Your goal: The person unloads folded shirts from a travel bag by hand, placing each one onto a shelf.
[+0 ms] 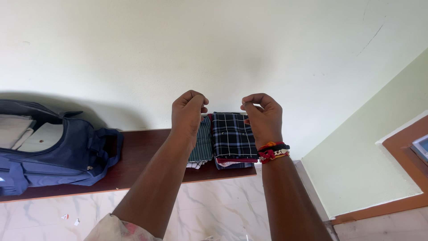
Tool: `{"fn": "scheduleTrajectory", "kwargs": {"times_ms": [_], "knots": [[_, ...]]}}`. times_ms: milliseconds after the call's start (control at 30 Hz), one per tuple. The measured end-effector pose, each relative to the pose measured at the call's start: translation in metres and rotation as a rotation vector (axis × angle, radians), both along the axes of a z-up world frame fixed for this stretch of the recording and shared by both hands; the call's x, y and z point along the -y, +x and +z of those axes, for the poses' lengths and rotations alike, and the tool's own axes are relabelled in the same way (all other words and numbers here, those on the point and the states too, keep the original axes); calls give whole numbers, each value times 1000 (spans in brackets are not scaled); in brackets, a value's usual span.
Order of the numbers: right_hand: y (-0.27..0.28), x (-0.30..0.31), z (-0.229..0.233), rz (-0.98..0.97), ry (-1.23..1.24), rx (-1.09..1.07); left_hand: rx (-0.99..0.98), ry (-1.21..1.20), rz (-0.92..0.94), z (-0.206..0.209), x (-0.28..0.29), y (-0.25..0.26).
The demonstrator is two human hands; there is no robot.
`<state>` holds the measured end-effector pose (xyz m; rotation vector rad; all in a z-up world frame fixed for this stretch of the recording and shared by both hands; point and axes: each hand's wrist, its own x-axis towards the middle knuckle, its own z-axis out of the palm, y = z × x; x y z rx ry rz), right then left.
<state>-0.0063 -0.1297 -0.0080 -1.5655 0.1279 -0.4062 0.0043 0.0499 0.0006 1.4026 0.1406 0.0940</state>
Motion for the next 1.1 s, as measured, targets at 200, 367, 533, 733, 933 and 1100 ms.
{"fn": "scheduleTrajectory", "kwargs": {"times_ms": [200, 367, 533, 733, 933, 1100], "knots": [[-7, -19, 4, -29, 12, 52, 10, -15, -35, 1, -22, 6], [-13, -33, 2, -65, 15, 65, -16, -31, -59, -1, -36, 7], [-18, -50, 1, -87, -1, 37, -19, -52, -97, -3, -51, 10], [-28, -71, 1, -58, 94, -19, -47, -79, -126, -7, -65, 7], [-34, -84, -5, -120, 113, -41, -68, -97, -151, -12, -76, 5], [-35, -83, -15, -112, 115, -35, -85, -111, -151, -15, -82, 0]]}}
